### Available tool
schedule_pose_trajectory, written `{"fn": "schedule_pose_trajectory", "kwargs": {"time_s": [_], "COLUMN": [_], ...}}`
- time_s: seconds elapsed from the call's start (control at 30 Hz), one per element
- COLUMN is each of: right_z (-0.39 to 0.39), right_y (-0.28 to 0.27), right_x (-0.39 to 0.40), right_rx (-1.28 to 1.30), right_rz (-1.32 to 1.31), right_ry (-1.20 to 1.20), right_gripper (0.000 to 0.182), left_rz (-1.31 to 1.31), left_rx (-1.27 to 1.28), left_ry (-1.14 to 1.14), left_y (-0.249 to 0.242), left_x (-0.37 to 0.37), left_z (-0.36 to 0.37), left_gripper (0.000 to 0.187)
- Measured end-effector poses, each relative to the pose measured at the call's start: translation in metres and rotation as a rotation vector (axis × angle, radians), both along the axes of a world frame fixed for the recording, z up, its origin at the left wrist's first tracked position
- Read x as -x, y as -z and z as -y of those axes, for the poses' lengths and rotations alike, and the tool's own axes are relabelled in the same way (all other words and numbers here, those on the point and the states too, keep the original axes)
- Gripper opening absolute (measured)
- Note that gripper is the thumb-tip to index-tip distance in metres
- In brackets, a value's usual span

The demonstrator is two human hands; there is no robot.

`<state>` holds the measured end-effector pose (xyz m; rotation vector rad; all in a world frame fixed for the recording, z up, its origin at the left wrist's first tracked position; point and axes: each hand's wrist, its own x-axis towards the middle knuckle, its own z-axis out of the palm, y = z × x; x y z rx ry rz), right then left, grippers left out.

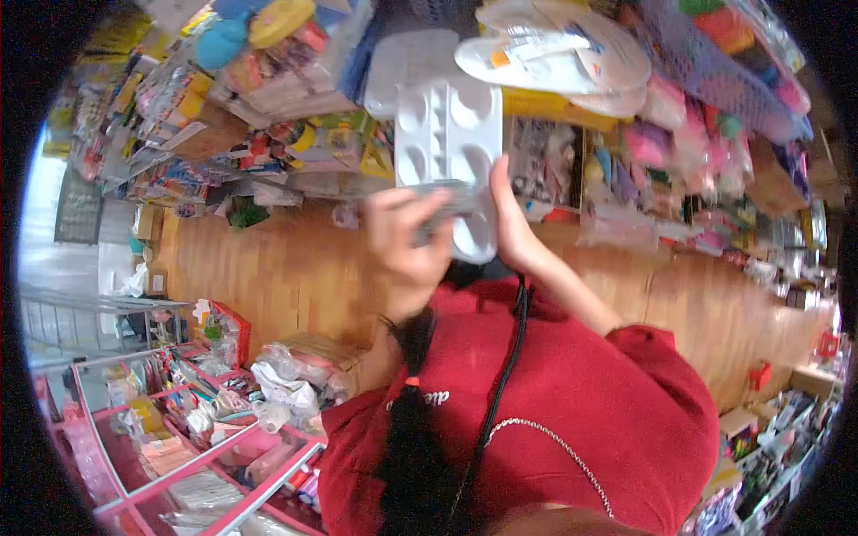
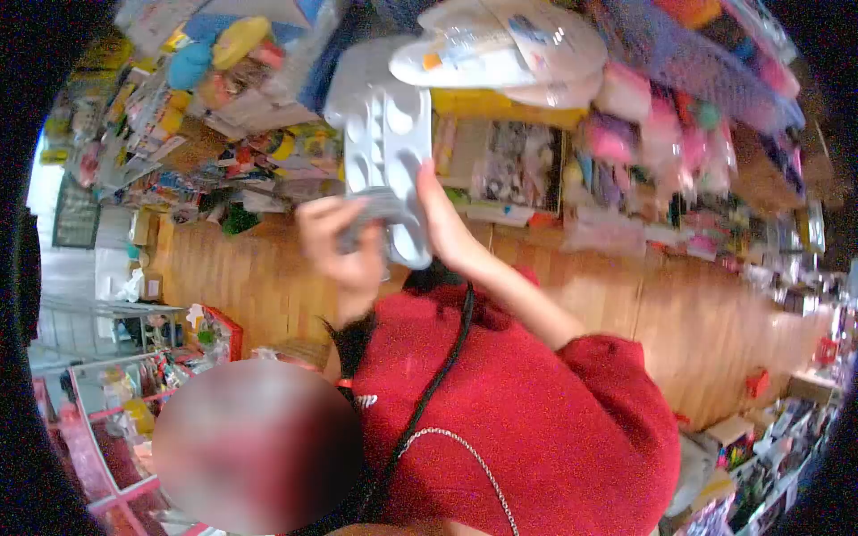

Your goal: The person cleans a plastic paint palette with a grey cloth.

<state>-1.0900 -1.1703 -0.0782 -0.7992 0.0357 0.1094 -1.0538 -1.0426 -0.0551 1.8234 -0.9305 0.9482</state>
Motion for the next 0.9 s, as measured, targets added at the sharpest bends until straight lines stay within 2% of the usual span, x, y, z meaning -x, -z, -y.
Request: {"fn": "schedule_pose_trajectory", "kwargs": {"time_s": [0.03,0.07,0.1,0.13,0.17,0.23,0.27,0.33,0.37,0.43,0.57,0.63,0.67,0.7,0.73,0.77,0.8,0.87,0.9], "right_z": [0.001,-0.007,-0.019,-0.031,-0.028,-0.025,-0.024,-0.026,-0.028,-0.028,-0.006,0.016,0.028,0.04,0.052,0.059,0.063,0.072,0.075], "right_y": [0.004,0.009,0.017,0.016,0.014,0.01,0.009,0.006,0.004,0.005,-0.01,-0.037,-0.054,-0.071,-0.087,-0.1,-0.111,-0.133,-0.141], "right_x": [0.0,-0.001,-0.006,-0.01,-0.001,0.004,0.005,0.011,0.016,0.023,0.023,0.032,0.044,0.053,0.063,0.069,0.068,0.059,0.05], "right_rx": [-0.018,0.163,0.275,0.385,0.516,0.604,0.678,0.819,0.835,0.821,0.9,0.908,0.859,0.646,0.424,0.363,0.36,0.629,0.706], "right_rz": [0.011,0.085,0.26,0.422,0.398,0.422,0.452,0.516,0.519,0.476,0.493,0.529,0.442,0.323,0.22,0.19,0.196,0.193,0.168], "right_ry": [-0.046,0.072,0.188,0.324,0.289,0.227,0.224,0.213,0.183,0.042,-0.138,-0.085,-0.058,-0.005,0.067,0.227,0.418,0.776,0.863], "right_gripper": [0.069,0.067,0.063,0.059,0.054,0.054,0.054,0.054,0.055,0.056,0.056,0.054,0.057,0.059,0.061,0.056,0.051,0.041,0.036], "left_rz": [-0.033,-0.056,-0.022,-0.128,-0.233,-0.133,-0.059,-0.119,-0.135,-0.086,-0.196,-0.232,-0.259,-0.264,-0.332,-0.403,-0.435,-0.495,-0.488], "left_rx": [-0.14,0.067,0.165,0.207,0.25,0.207,0.252,0.361,0.437,0.309,0.461,0.606,0.593,0.582,0.699,0.814,0.857,0.879,0.841], "left_ry": [0.038,0.115,0.076,0.047,0.015,-0.025,-0.053,-0.13,-0.142,-0.35,-0.413,-0.444,-0.475,-0.51,-0.44,-0.365,-0.351,-0.406,-0.424], "left_y": [0.007,0.03,0.039,0.036,0.031,0.022,0.018,0.011,0.006,-0.008,0.013,0.013,0.017,0.015,0.007,-0.002,-0.007,-0.022,-0.026], "left_x": [0.014,0.007,-0.005,-0.012,-0.016,-0.027,-0.034,-0.049,-0.06,-0.078,-0.122,-0.113,-0.11,-0.1,-0.085,-0.071,-0.062,-0.042,-0.038], "left_z": [0.011,0.023,0.023,0.024,0.024,0.02,0.019,0.018,0.016,0.003,-0.038,-0.051,-0.063,-0.067,-0.063,-0.058,-0.057,-0.046,-0.044], "left_gripper": [0.02,0.024,0.03,0.032,0.033,0.036,0.027,0.021,0.019,0.015,0.019,0.024,0.026,0.027,0.027,0.027,0.025,0.026,0.027]}}
